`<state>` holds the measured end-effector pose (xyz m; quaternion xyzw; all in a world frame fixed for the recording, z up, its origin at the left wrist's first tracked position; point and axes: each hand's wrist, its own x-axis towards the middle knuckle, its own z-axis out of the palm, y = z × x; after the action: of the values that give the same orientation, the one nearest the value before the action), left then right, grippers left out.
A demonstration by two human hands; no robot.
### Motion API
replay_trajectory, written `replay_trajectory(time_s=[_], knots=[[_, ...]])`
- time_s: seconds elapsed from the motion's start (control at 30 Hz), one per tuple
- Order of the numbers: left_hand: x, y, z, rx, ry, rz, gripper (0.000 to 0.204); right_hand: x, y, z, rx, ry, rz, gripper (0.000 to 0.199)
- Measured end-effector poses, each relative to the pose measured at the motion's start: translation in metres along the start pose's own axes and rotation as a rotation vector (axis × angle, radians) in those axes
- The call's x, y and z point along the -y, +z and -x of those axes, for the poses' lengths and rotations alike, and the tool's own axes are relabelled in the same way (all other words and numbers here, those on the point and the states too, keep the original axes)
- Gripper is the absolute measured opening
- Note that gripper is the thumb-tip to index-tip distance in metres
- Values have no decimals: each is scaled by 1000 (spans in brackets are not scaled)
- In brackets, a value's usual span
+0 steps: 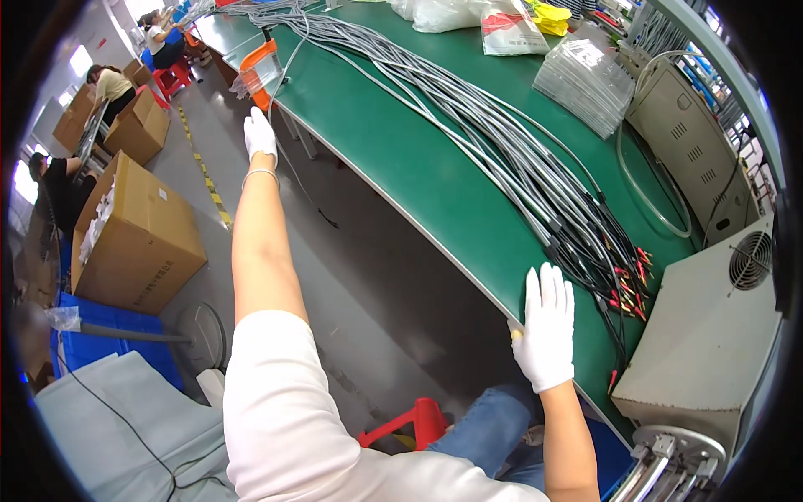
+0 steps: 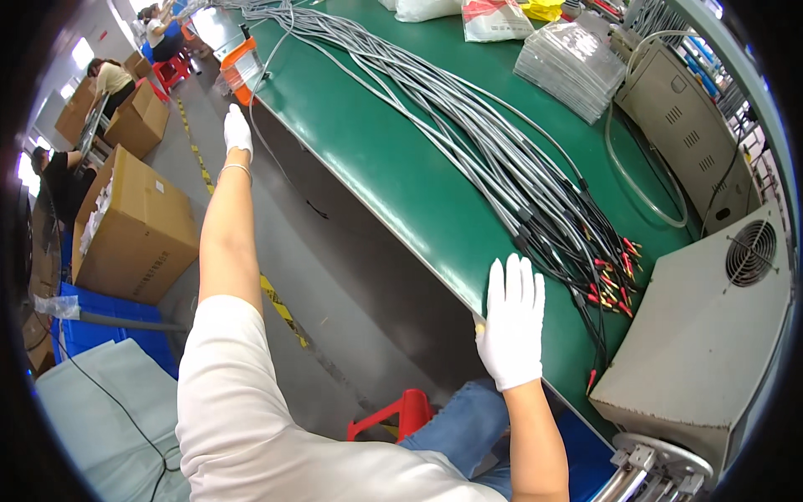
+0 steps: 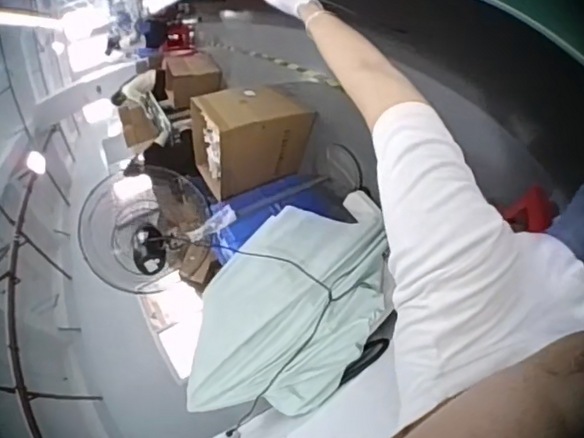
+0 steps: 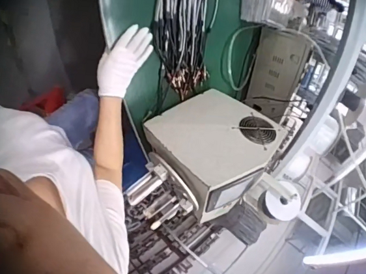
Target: Wind long cables into circular coils using an industrial winding machine and place them into a storage bin.
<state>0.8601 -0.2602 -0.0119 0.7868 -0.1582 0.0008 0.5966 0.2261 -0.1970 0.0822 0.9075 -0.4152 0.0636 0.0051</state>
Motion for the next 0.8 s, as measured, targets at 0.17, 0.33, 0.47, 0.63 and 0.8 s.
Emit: replay_trajectory(time_s=[0.17,0.33,0.47,0.63,0.8], knots=[[18,6,-27,89,-44,122,79,2,-3,-5,21,-12,-18,82],[1,15,-12,201,-87,178,73,-2,-4,-8,30,0,-52,82],[-14,17,52,354,-311,466,40,-5,2,-2,27,-10,-49,82],[-2,4,228,704,-508,800,34,-7,3,1,-19,-30,-38,82],[-54,-18,412,689,-940,935,41,-6,-8,18,-108,-106,-300,79]])
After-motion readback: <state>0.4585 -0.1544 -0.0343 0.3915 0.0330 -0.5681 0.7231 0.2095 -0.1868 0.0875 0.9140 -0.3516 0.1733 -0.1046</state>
